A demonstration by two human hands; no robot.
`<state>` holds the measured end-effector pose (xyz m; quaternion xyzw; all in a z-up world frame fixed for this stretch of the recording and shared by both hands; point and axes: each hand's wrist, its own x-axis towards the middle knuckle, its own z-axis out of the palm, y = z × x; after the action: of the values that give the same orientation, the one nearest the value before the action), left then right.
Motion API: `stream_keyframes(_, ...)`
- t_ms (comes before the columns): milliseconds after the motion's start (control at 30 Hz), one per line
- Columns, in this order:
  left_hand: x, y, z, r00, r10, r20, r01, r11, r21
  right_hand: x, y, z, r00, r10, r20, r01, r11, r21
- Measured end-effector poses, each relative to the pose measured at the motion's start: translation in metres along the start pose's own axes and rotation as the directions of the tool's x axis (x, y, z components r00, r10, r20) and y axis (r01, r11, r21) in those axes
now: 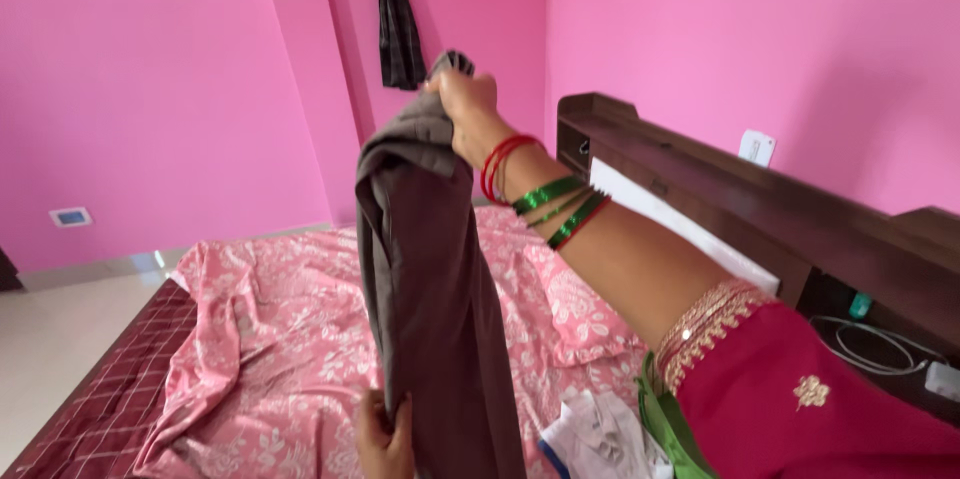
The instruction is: The person folds grey trousers and a dark blue garment by hand on a bed, smoothing the fabric and aligning the edges before placing them near a laundry basket.
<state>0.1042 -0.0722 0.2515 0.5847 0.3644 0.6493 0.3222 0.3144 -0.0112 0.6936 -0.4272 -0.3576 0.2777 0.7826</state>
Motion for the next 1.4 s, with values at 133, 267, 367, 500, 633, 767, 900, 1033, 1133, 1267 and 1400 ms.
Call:
stream_keyframes(133, 0.014, -0.022, 0.001, 0.990, -0.032, 0.140, 0.072, 0.954, -0.290, -0.018, -0.006, -0.002, 0.998, 0.069, 0.001, -0.069, 0.997, 0.040)
stream_keyframes(267, 0.022, -0.015, -0.003, 0.960, -0.202, 0.194, 0.192, 0.979, 0.070, -0.037, -0.016, 0.000, 0.990, 0.110, 0.092, -0.114, 0.993, 0.035)
stream_keyframes(367, 0.036, -0.012, -0.009, 0.888, -0.379, 0.261, 0.411, 0.908, -0.078, -0.045, -0.020, 0.002, 0.988, 0.092, 0.127, -0.106, 0.988, 0.112)
stream_keyframes(500, 0.071, 0.019, -0.038, 0.795, -0.423, 0.436, 0.491, 0.870, -0.051, -0.046, -0.016, 0.002, 0.981, 0.108, 0.161, -0.134, 0.978, 0.158)
stream_keyframes(633, 0.095, 0.059, -0.038, 0.835, -0.353, 0.423, 0.362, 0.930, 0.062, -0.042, -0.013, 0.011, 0.999, -0.001, 0.054, -0.006, 0.990, 0.139)
stream_keyframes(767, 0.108, 0.099, -0.044, 0.829, -0.303, 0.470, 0.359, 0.933, -0.032, -0.033, -0.025, 0.004, 0.998, -0.002, 0.056, -0.008, 0.985, 0.170)
stream_keyframes(900, 0.118, 0.137, -0.040, 0.850, -0.115, 0.514, 0.157, 0.987, -0.038, -0.028, -0.017, -0.002, 0.995, -0.066, 0.078, 0.062, 0.996, 0.057)
stream_keyframes(1033, 0.120, 0.144, -0.015, 0.909, -0.086, 0.408, 0.105, 0.994, -0.024, -0.016, -0.009, 0.007, 0.997, 0.039, 0.073, -0.046, 0.994, 0.096)
stream_keyframes(1133, 0.115, 0.143, -0.007, 0.929, -0.149, 0.339, 0.164, 0.986, -0.017, -0.010, -0.007, 0.003, 0.982, 0.003, 0.189, -0.030, 0.989, 0.144)
stream_keyframes(1267, 0.101, 0.171, -0.001, 0.955, 0.010, 0.298, 0.044, 0.983, -0.177, -0.012, -0.004, 0.004, 0.971, 0.017, 0.239, -0.044, 0.993, 0.110)
stream_keyframes(1400, 0.119, 0.218, 0.009, 0.922, 0.174, 0.346, -0.130, 0.981, -0.145, -0.010, 0.005, 0.021, 0.943, 0.063, 0.326, -0.106, 0.988, 0.115)
